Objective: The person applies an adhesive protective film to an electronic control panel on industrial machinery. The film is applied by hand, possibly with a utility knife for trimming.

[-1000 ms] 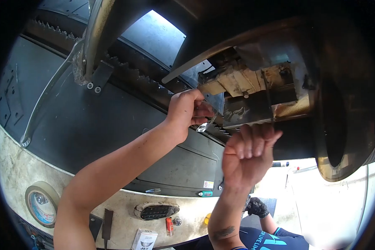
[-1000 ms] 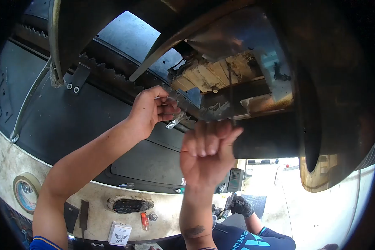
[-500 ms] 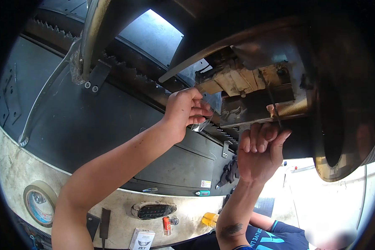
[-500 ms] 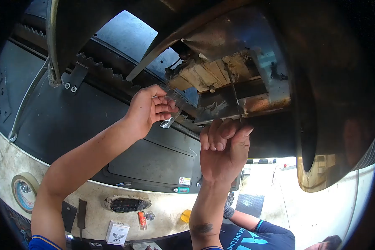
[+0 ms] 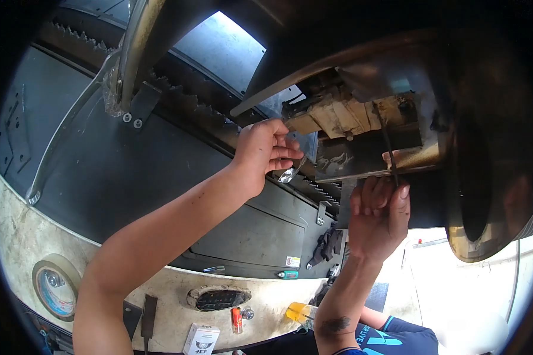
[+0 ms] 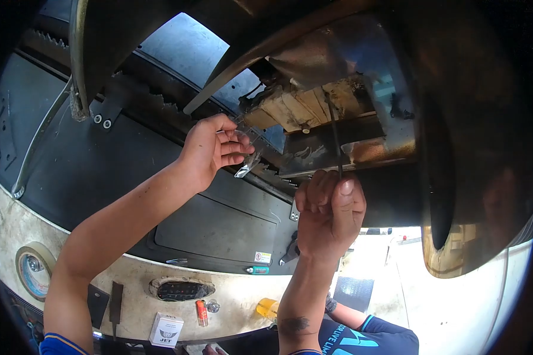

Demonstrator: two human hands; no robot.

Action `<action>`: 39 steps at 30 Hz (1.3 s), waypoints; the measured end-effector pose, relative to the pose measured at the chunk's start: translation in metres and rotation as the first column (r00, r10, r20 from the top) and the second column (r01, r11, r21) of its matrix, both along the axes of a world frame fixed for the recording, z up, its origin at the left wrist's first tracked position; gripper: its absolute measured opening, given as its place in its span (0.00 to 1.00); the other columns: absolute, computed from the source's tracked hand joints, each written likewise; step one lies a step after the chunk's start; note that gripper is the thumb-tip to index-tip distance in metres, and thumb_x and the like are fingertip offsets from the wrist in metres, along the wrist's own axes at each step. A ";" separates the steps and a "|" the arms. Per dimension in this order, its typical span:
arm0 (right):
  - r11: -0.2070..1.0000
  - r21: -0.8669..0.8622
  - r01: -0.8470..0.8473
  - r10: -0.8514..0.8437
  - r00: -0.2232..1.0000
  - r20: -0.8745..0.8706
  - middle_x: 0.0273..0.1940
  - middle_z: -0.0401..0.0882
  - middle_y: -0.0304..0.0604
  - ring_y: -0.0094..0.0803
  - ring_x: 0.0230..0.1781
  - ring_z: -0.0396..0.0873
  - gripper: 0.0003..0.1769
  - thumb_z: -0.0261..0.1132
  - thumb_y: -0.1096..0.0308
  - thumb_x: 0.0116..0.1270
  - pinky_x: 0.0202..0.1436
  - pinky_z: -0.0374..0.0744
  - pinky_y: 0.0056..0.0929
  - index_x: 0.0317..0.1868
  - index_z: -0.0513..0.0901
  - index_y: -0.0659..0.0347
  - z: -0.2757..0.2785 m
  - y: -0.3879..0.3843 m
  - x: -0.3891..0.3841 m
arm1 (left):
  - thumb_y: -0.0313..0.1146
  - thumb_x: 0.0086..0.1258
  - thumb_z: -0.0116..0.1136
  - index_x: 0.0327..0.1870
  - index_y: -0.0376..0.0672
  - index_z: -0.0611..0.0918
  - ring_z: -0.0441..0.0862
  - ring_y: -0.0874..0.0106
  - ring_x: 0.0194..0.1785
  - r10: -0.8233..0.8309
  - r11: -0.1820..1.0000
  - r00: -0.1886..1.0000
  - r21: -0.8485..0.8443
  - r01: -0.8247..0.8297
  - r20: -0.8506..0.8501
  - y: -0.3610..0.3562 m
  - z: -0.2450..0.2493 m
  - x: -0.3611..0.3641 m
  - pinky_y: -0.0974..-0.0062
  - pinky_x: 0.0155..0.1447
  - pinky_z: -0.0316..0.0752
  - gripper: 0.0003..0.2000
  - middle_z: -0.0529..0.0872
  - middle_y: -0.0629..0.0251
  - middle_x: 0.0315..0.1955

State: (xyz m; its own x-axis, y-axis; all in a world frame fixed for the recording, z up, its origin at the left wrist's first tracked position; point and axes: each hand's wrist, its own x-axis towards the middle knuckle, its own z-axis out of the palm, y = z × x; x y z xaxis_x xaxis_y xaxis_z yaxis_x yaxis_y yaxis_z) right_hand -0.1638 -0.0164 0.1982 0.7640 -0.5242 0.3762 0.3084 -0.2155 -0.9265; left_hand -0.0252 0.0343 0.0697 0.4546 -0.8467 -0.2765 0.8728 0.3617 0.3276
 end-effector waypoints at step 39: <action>0.470 0.874 0.120 0.068 0.983 -0.172 0.46 0.71 0.49 0.29 0.29 0.70 0.35 0.56 0.49 0.69 0.30 0.71 0.25 0.65 0.55 0.65 -0.213 -0.093 0.062 | 0.33 0.73 0.31 0.45 0.33 0.66 0.69 0.44 0.64 0.055 0.960 0.998 -0.272 -0.062 -0.032 -0.030 -0.103 0.036 0.54 0.72 0.63 0.12 0.71 0.28 0.57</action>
State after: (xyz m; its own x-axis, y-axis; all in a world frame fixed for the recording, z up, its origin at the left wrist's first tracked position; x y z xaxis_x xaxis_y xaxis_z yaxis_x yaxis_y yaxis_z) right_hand -0.1022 -0.1095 -0.0151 0.7407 -0.5254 -0.4187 0.1470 0.7349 -0.6621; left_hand 0.0106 0.0039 -0.0333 0.5019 -0.8635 -0.0499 0.8537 0.4853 0.1891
